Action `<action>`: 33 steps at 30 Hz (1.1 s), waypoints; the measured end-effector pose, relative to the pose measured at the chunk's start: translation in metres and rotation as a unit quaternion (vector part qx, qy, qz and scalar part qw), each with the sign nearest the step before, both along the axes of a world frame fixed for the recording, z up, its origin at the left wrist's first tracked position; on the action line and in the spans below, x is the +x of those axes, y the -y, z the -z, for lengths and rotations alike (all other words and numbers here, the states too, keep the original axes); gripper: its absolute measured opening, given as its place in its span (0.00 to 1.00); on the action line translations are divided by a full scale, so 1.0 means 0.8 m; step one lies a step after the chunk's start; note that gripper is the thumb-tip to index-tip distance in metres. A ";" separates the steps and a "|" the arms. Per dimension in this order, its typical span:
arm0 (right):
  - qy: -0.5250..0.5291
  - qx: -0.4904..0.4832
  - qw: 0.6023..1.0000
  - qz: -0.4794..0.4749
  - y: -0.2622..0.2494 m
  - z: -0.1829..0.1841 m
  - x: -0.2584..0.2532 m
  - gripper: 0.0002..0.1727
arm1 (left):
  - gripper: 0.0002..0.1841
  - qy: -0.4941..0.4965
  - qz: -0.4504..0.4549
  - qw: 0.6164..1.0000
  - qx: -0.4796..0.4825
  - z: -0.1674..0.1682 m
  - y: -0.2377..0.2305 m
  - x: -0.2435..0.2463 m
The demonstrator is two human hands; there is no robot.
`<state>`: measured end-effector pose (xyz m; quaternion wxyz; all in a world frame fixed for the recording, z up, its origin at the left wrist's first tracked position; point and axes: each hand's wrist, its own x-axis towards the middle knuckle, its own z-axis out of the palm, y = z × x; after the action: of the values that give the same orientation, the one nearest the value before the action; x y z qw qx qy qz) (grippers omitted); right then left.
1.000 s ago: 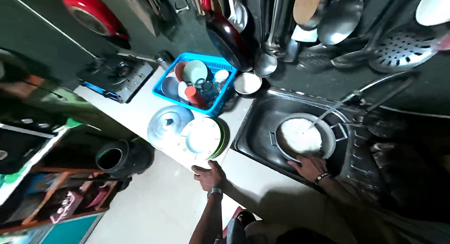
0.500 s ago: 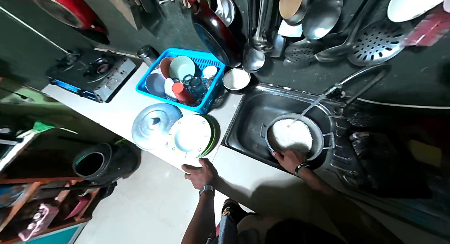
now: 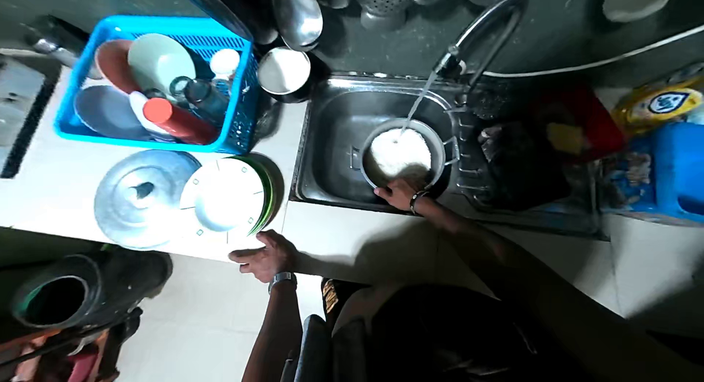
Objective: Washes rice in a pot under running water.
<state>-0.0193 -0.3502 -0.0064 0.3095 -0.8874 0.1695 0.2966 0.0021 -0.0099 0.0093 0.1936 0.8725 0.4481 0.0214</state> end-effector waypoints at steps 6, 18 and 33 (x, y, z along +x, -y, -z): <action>0.034 -0.020 0.999 -0.014 0.002 0.018 -0.005 0.38 | 0.47 -0.006 -0.007 1.000 0.010 0.003 0.001 0.001; 0.043 -0.001 0.999 -0.015 0.004 0.026 -0.005 0.38 | 0.49 0.020 0.027 0.999 0.005 0.005 -0.002 -0.002; -0.009 0.010 1.000 -0.025 0.003 -0.001 0.001 0.37 | 0.48 0.009 -0.002 1.000 -0.005 0.002 0.001 -0.005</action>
<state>-0.0182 -0.3523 -0.0054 0.3089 -0.8858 0.1468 0.3138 -0.0015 -0.0109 0.0079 0.2015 0.8704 0.4485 0.0274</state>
